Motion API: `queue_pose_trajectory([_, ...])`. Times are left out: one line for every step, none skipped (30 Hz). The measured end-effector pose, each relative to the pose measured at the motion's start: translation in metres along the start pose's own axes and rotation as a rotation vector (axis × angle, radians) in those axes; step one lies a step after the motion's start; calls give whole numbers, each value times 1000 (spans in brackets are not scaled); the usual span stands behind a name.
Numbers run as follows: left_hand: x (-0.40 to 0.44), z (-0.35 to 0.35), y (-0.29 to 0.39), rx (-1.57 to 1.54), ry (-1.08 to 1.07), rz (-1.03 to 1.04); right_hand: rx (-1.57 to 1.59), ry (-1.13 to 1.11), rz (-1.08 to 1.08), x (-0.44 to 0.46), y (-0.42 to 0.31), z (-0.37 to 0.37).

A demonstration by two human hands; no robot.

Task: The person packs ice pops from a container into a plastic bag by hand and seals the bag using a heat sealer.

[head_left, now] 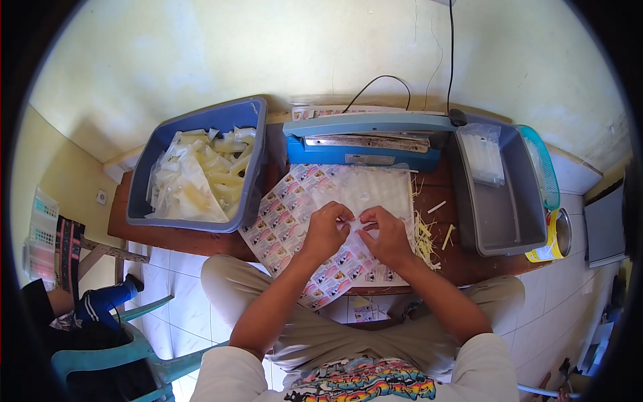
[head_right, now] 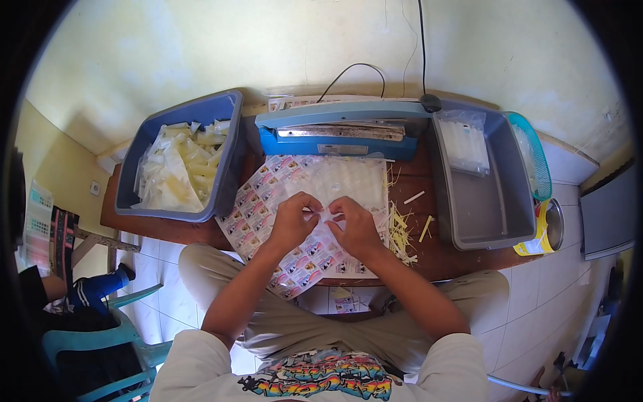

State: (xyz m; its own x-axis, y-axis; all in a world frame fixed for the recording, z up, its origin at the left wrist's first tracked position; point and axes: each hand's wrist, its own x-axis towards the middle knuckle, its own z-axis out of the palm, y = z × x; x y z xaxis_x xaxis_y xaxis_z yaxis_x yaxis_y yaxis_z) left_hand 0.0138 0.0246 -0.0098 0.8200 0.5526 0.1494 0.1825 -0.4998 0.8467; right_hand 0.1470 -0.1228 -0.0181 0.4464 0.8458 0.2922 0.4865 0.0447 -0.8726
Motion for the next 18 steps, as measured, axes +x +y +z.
queue_pose_trajectory([0, 0, 0, -1, -3, 2, -20, 9, 40, 3, 1, 0])
queue_pose_trajectory([0, 0, 1, -6, -20, 19, -38, 17, 80, 6, 1, -1])
queue_pose_trajectory([0, 1, 1, -9, -36, 34, -38, 18, 81, 10, 0, -3])
queue_pose_trajectory([-1, 1, 1, -6, -37, 34, -309, 16, -13, 13, -2, -5])
queue_pose_trajectory([-1, 1, 2, 1, -43, 28, -578, 16, -111, 17, -5, -6])
queue_pose_trajectory([-1, 0, 1, 10, -49, 20, -572, 20, -115, 18, -7, -6])
queue_pose_trajectory([-1, -1, 1, 18, -50, 21, -624, 37, -96, 19, -9, -7])
queue_pose_trajectory([-1, -2, 0, 46, -64, 28, -675, 58, -75, 20, -10, -7])
queue_pose_trajectory([-1, -4, 3, 71, -81, 35, -671, 66, -74, 20, -10, -7])
queue_pose_trajectory([-3, -4, 6, 74, -84, 40, -663, 94, -102, 19, -11, -9])
queue_pose_trajectory([-5, -3, 9, 20, -31, 16, -658, 120, -131, 19, -11, -10])
queue_pose_trajectory([-6, -2, 12, -36, 23, -10, -661, 121, -129, 20, -10, -12])
queue_pose_trajectory([-5, -2, 11, -39, 20, -12, -668, 117, -131, 19, -9, -12])
queue_pose_trajectory([-4, -3, 9, -29, -21, -25, -674, 111, -131, 18, -7, -13])
queue_pose_trajectory([-5, -2, 6, -19, -60, -38, -676, 108, -127, 18, -3, -13])
queue_pose_trajectory([-5, -1, 4, -22, -61, -39, -677, 97, -115, 20, 2, -13])
queue_pose_trajectory([-6, 1, 1, 38, -78, -10, -679, 87, -105, 22, 5, -14])
queue_pose_trajectory([-6, 3, 0, 100, -95, 21, -681, 88, -106, 25, 4, -15])
